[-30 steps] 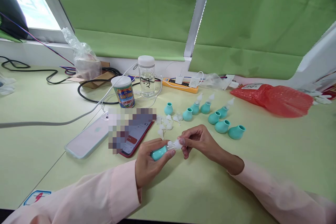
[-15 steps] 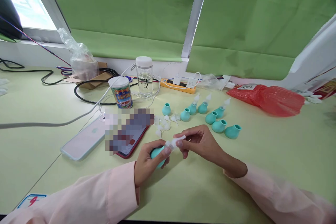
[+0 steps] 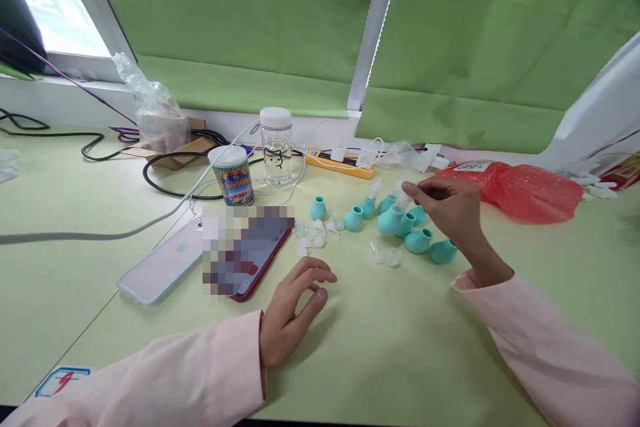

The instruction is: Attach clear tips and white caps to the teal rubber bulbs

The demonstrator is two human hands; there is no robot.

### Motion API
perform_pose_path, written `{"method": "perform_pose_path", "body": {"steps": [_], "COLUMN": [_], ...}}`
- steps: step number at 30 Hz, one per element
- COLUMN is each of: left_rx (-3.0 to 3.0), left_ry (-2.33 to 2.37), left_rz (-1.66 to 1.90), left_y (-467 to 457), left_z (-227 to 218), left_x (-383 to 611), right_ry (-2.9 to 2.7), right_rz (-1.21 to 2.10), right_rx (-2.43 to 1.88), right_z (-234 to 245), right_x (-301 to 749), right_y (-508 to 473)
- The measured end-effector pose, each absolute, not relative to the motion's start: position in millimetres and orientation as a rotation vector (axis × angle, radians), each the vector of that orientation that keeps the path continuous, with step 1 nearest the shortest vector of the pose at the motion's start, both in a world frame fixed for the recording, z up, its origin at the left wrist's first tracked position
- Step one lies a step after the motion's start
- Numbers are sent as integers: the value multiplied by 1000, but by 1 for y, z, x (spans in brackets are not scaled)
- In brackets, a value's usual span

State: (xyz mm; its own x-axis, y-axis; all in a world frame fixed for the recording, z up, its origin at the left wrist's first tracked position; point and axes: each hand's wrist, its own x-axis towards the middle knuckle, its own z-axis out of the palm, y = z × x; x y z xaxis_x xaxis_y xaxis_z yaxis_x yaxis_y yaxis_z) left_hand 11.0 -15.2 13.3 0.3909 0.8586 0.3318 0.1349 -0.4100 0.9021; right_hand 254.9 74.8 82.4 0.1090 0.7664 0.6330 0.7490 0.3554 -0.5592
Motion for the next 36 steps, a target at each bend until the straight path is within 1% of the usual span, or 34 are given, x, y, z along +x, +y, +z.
{"method": "perform_pose_path", "body": {"steps": [4,8,11,13,15,18,20,22,24,28,36], "left_rx": [1878,1910,1923,1937,1961,2001,2014,2015,2021,2055,2113], "left_ry": [858,861,873,895,918,965,1003,1031,1041,1048,1052], "left_rz": [1092,1085,1083,1073,1042,980,957,953,955,973,1032], "left_y": [-14,-12,-12,-12,-13,-13,-13,-14,-15,-16,-14], "left_z": [14,13,10,9,9,10,9,8,8,6,2], "left_x": [11,11,12,11,11,11,11,11,11,10,9], "right_ry": [-1753,-1848,-1837,-1816,-1887,-2200,-2459,-2601,-2636,-2629,-2622], "right_rz": [42,-1,-231,-424,-498,-337,-127,20,67,108,276], "right_rx": [-1468,-1543,-1509,-1381,-1210,-1066,-1160,-1313,-1405,-1434,-1400], "right_z": [60,55,58,59,58,52,44,35,26,16,23], "right_x": [263,266,263,255,242,216,200,188,180,174,157], "right_y": [93,98,93,84,73,57,53,55,61,71,77]}}
